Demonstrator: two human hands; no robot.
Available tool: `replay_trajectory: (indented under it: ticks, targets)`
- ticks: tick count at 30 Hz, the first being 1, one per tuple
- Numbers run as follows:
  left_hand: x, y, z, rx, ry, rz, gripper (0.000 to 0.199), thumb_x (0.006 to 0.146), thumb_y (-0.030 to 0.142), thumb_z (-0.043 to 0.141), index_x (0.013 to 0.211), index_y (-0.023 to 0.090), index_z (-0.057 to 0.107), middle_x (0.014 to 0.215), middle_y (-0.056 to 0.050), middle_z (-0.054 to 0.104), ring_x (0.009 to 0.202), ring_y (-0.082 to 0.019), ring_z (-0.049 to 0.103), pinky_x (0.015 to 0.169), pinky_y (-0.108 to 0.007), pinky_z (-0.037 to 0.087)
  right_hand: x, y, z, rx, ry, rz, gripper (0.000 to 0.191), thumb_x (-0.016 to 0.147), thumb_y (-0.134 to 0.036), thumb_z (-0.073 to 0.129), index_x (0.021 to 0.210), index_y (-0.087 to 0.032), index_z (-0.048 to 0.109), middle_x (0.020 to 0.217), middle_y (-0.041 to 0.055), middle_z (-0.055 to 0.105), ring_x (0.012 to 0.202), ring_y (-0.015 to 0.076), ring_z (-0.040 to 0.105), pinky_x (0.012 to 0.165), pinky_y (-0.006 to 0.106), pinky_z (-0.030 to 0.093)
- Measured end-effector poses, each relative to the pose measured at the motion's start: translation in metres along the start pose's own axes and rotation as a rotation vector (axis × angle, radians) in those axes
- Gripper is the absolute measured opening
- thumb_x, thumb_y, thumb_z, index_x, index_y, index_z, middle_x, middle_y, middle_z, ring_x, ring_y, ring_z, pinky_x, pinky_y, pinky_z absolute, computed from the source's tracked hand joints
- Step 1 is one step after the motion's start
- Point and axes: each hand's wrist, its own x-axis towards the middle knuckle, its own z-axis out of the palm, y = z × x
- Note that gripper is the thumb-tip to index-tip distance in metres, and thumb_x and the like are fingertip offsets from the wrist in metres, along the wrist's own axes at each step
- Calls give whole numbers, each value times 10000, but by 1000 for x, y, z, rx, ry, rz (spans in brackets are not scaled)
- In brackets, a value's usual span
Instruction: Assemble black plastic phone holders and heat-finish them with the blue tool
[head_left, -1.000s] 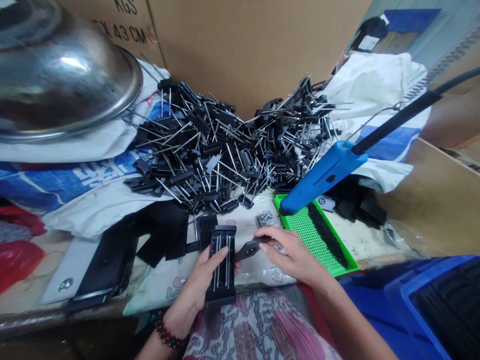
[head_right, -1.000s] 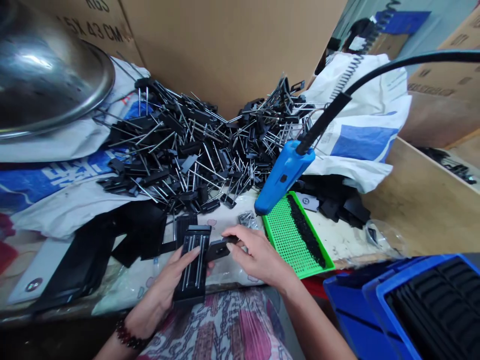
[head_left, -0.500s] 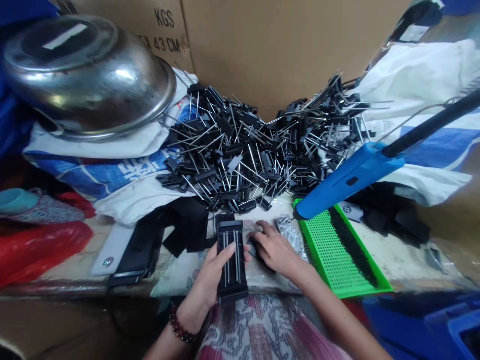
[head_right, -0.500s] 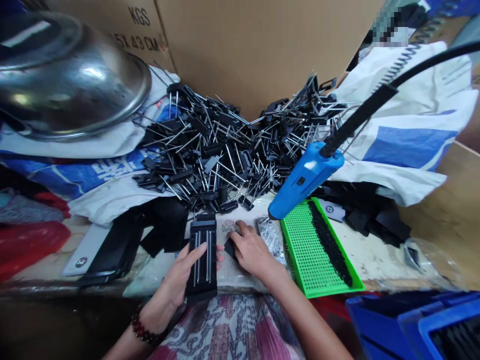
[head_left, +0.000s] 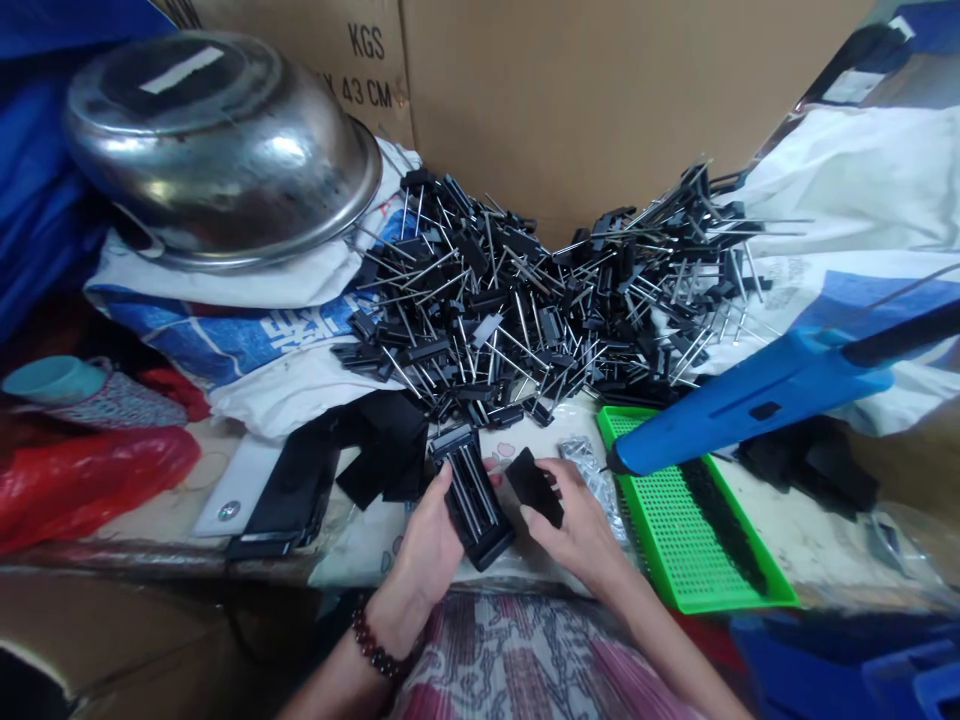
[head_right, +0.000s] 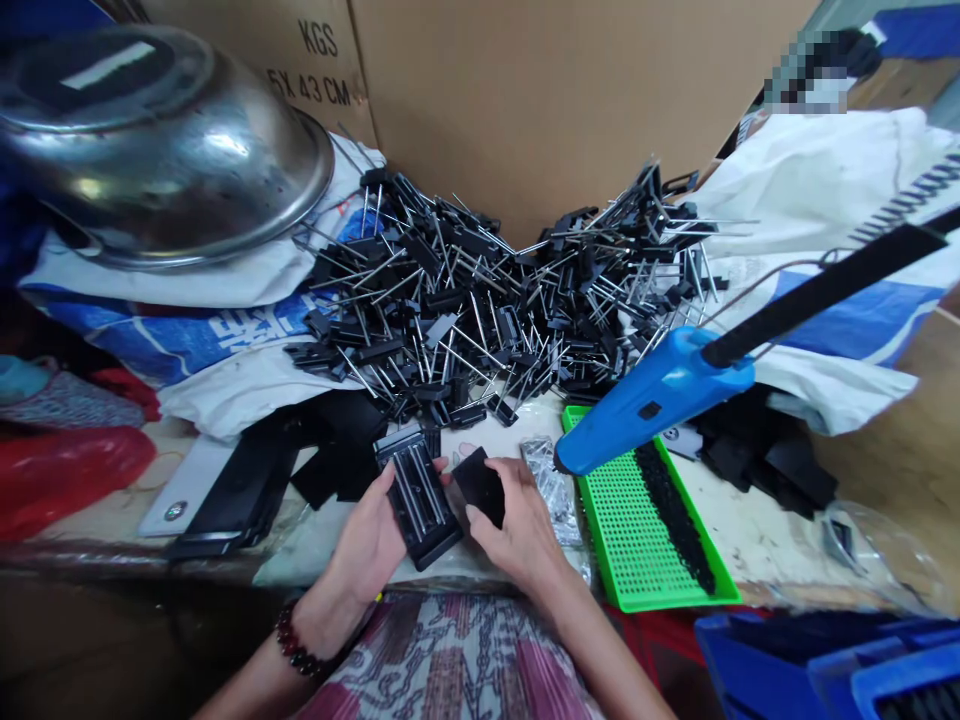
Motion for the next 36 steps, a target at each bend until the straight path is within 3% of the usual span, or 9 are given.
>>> replay_trajectory:
  ticks: [4, 10, 14, 17, 22, 32, 36]
  targets:
    - [4, -8, -1, -66, -57, 19, 367, 921, 394, 510, 1104, 114, 662, 1101, -103, 723, 1159, -259, 600, 1032, -366, 439, 7, -21, -8, 73, 74, -101, 429, 797, -243, 558, 1202, -212, 417, 1177, 128, 522, 1084, 289, 542, 884, 470, 503]
    - [10, -23, -2, -52, -90, 83, 329, 833, 395, 651, 1048, 150, 693, 1121, -76, 718, 1197, -262, 570, 1095, -360, 375, 16, -41, 6, -4, 80, -210, 442, 779, -200, 575, 1196, -164, 435, 1160, 150, 517, 1097, 306, 516, 932, 518, 488]
    - [15, -28, -4, -32, -49, 91, 305, 808, 352, 689, 1043, 158, 684, 1090, -66, 726, 1155, -253, 597, 1085, -365, 383, 15, -41, 11, -69, 75, -216, 422, 796, -236, 608, 1182, -127, 478, 1172, 175, 513, 1095, 317, 514, 924, 507, 502]
    - [17, -28, -4, -65, -20, 76, 290, 820, 341, 666, 1042, 154, 682, 1056, -66, 734, 1136, -250, 610, 1068, -372, 404, 9, -37, 9, -129, 55, -245, 532, 785, -304, 655, 1237, -98, 464, 1220, 202, 489, 1130, 344, 496, 944, 535, 490]
    - [17, -25, -2, -89, -80, 61, 334, 826, 341, 644, 1096, 147, 670, 1114, -70, 721, 1160, -243, 597, 1072, -362, 404, -1, -32, 14, -191, 83, -240, 594, 793, -273, 625, 1309, -66, 417, 1216, 218, 502, 1119, 352, 510, 923, 544, 510]
    - [16, -28, -2, -62, -81, 125, 335, 754, 359, 715, 1014, 148, 696, 1059, -75, 740, 1147, -261, 604, 1074, -388, 396, -1, -39, 18, -233, 70, -245, 587, 808, -282, 625, 1306, -37, 434, 1134, 215, 549, 1029, 345, 553, 852, 523, 548]
    - [17, -28, -3, -39, 0, 148, 297, 743, 347, 729, 973, 161, 707, 1016, -67, 750, 1079, -253, 643, 1037, -377, 432, -5, -37, 25, -248, 84, -230, 603, 803, -315, 633, 1307, -51, 434, 1150, 223, 550, 1017, 357, 555, 822, 541, 543]
